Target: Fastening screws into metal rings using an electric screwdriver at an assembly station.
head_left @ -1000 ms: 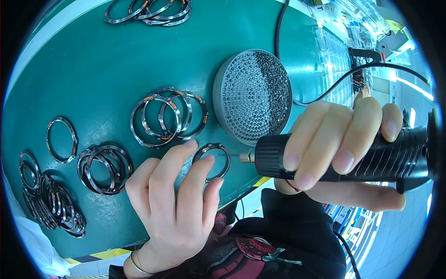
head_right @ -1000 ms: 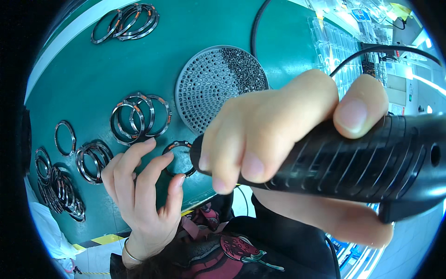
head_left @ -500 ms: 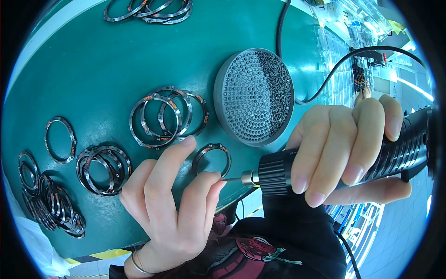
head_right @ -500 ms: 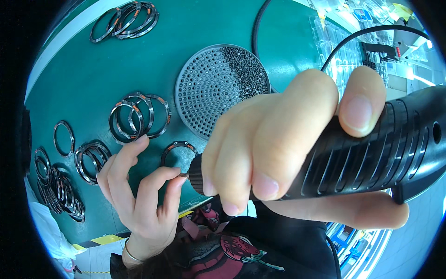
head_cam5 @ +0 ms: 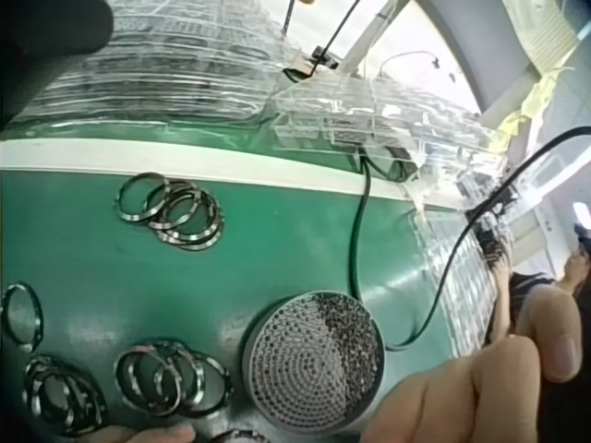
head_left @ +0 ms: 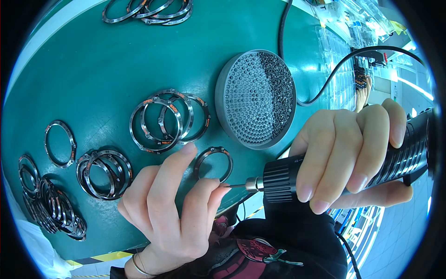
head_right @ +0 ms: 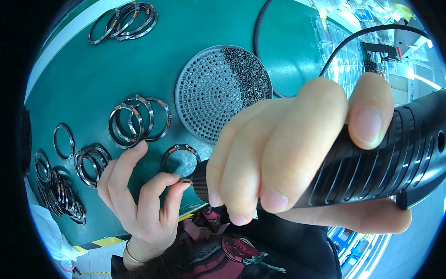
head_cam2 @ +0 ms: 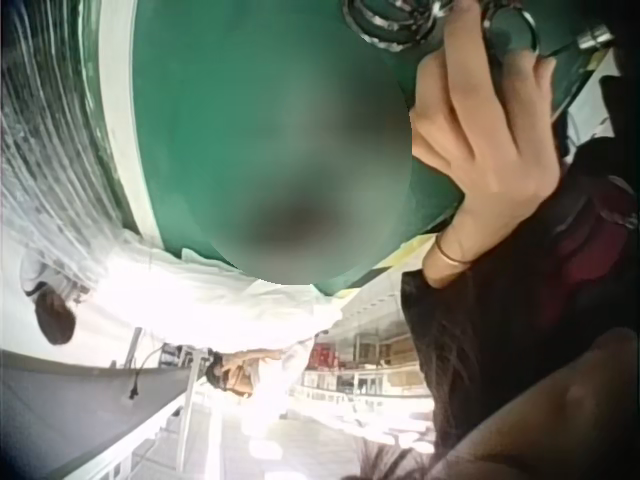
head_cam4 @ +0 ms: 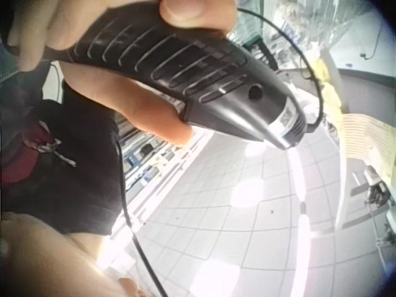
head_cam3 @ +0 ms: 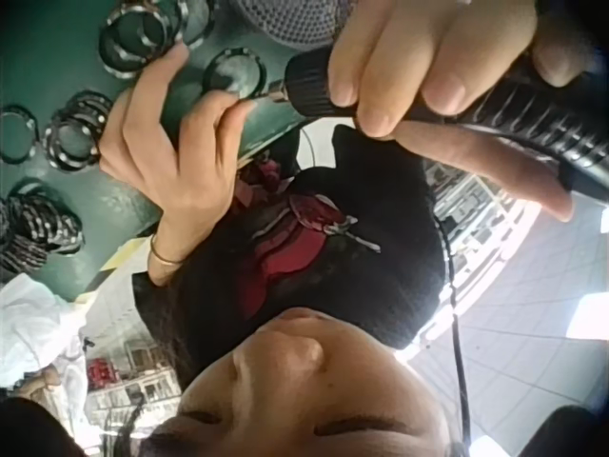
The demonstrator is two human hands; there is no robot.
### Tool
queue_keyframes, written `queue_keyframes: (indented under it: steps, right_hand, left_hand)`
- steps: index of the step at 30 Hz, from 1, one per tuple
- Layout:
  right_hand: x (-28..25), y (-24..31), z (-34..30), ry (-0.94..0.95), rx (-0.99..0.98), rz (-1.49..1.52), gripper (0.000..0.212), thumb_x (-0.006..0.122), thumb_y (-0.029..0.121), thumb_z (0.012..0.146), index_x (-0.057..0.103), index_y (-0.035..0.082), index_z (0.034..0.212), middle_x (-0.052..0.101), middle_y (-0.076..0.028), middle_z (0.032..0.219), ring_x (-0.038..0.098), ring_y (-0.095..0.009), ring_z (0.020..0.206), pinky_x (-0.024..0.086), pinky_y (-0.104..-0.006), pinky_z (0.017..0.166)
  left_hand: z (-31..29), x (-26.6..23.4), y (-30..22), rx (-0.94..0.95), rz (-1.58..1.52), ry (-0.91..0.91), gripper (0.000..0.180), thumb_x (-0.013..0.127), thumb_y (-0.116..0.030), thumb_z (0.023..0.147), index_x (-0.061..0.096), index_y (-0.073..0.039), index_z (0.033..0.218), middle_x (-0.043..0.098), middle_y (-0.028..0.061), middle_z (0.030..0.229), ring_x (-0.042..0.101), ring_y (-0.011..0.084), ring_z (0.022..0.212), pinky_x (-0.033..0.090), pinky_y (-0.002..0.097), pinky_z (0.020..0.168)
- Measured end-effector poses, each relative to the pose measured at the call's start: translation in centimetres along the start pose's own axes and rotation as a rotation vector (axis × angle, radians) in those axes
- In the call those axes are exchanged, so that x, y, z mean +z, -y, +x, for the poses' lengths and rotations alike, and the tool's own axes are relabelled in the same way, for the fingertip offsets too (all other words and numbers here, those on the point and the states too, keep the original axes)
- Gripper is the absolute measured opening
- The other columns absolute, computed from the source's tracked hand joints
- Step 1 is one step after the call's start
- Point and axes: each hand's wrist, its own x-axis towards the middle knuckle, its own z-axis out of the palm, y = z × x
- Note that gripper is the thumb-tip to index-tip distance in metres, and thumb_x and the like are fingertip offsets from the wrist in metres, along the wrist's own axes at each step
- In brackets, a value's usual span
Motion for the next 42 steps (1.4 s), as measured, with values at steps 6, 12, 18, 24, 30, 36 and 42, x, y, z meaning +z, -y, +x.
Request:
queue_keyframes:
  steps: [6,12,18,24,30,36,42]
  right_hand:
    - [-0.9,-1.3,-0.3,0.109,-0.177,0.079,0.051,0.063,0.038,0.092,0.031,0.001,0.104,0.056,-0.012,0.075,0.061,-0.017,0.043,0.053,-0.0247,0.033]
    - [-0.7,-0.3,0.4,0.261,0.013,0.011,0.048,0.066,0.032,0.091,0.030,0.002,0.101,0.056,-0.013,0.074,0.060,-0.018,0.041,0.053,-0.0261,0.031]
    - [1.3,-3.1,-0.5,0.000,-0.235,0.146,0.047,0.066,0.031,0.090,0.031,0.002,0.101,0.057,-0.013,0.074,0.061,-0.018,0.041,0.053,-0.0260,0.031]
    - [1.4,-3.0,-0.5,0.003,-0.253,0.141,0.050,0.065,0.036,0.091,0.031,0.001,0.104,0.055,-0.013,0.073,0.060,-0.018,0.041,0.053,-0.0269,0.031]
    - [-0.5,-1.1,0.0,0.224,-0.196,-0.166,0.065,0.066,0.049,0.089,0.033,-0.002,0.112,0.057,-0.012,0.079,0.062,-0.018,0.045,0.054,-0.0276,0.036]
    - [0.1,-2.2,-0.9,0.098,-0.315,-0.215,0.063,0.065,0.049,0.089,0.035,0.000,0.114,0.058,-0.012,0.078,0.062,-0.019,0.045,0.054,-0.0296,0.036]
    - [0.0,-2.0,-0.8,0.079,-0.235,-0.238,0.061,0.066,0.049,0.089,0.034,0.001,0.110,0.058,-0.012,0.075,0.062,-0.021,0.045,0.054,-0.0308,0.036]
  left_hand:
    - [-0.4,0.1,0.2,0.012,0.025,-0.001,0.021,0.075,-0.028,0.079,0.066,-0.010,0.084,0.057,0.0173,0.125,0.050,0.0349,0.109,0.040,0.0447,0.090]
    - [-0.3,0.1,0.0,0.021,0.031,-0.007,0.020,0.074,-0.028,0.082,0.065,-0.010,0.085,0.057,0.0169,0.125,0.049,0.0353,0.110,0.040,0.0450,0.090]
    - [-0.4,0.1,0.0,0.027,0.074,0.010,0.023,0.068,-0.033,0.087,0.066,-0.010,0.085,0.057,0.0166,0.124,0.049,0.0347,0.109,0.040,0.0436,0.090]
    - [-0.4,0.2,0.1,0.041,0.119,-0.002,0.027,0.066,-0.037,0.089,0.066,-0.010,0.088,0.058,0.0167,0.124,0.050,0.0335,0.108,0.039,0.0429,0.089]
    - [-0.3,1.0,0.2,0.044,0.057,-0.071,0.024,0.063,-0.036,0.092,0.061,-0.012,0.095,0.064,0.0115,0.118,0.054,0.0236,0.093,0.032,0.0365,0.079]
    - [-0.8,1.5,-0.1,0.102,0.068,0.041,0.021,0.063,-0.030,0.091,0.062,-0.010,0.097,0.063,0.0107,0.121,0.056,0.0233,0.096,0.035,0.0362,0.078]
    - [-0.8,1.4,-0.4,0.080,-0.052,0.105,0.029,0.077,-0.018,0.076,0.065,-0.002,0.097,0.059,0.0168,0.126,0.052,0.0303,0.097,0.039,0.0398,0.083]
